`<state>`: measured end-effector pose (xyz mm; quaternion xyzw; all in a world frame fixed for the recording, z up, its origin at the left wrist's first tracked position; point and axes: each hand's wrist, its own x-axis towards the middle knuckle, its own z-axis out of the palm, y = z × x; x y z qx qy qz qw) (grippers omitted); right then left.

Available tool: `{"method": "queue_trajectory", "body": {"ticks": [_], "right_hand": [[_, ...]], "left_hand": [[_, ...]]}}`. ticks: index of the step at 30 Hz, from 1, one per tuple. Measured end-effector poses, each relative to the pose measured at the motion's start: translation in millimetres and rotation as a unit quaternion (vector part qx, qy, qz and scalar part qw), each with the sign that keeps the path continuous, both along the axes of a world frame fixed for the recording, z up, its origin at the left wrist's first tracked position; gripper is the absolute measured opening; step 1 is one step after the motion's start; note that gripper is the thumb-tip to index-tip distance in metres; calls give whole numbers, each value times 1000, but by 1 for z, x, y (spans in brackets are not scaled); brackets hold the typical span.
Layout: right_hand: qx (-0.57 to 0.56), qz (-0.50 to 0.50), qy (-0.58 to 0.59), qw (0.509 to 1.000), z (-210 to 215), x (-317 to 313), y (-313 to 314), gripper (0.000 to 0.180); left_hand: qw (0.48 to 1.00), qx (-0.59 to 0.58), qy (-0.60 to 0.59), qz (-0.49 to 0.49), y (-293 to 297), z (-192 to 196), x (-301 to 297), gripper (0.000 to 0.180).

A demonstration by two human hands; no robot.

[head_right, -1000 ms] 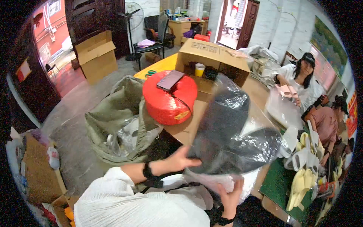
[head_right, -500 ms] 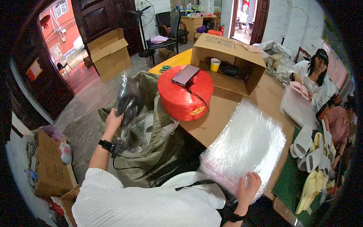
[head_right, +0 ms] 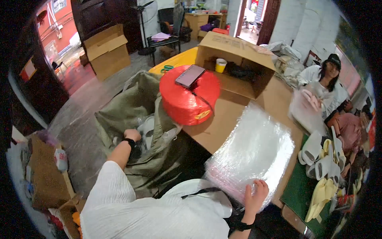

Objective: The worker is placing pairs of foam sandals onto bubble wrap sheets and packaging them for shipping.

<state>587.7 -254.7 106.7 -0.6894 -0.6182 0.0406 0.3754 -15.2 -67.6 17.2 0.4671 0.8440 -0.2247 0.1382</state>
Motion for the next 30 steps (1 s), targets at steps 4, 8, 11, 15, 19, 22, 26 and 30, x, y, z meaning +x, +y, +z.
{"method": "queue_trajectory", "body": {"ticks": [4,8,11,15,19,22,26,30], "right_hand": [[42,-23,-9,999,-5,3,-3,35],[59,-33,-50,996,-3,5,-11,35],[84,-17,-16,996,-1,-14,5,35],[69,-56,-28,996,4,-1,-18,33],[68,-2,-2,998,9,3,-11,34],[72,12,123,990,29,29,-13,30],[186,-157,113,963,47,100,-19,18],[254,-338,153,893,45,202,-36,33]], "left_hand": [[994,103,17,-33,1,-66,-8,30],[994,82,60,-41,-12,-116,1,31],[993,1,80,86,-45,-145,-79,30],[999,9,-10,-51,-21,-105,-20,40],[977,55,-190,76,-28,-91,-59,50],[957,132,-247,77,-25,-77,-85,43],[956,221,-139,-132,-28,-1,-18,29],[862,223,-438,-128,-54,192,124,36]]}}
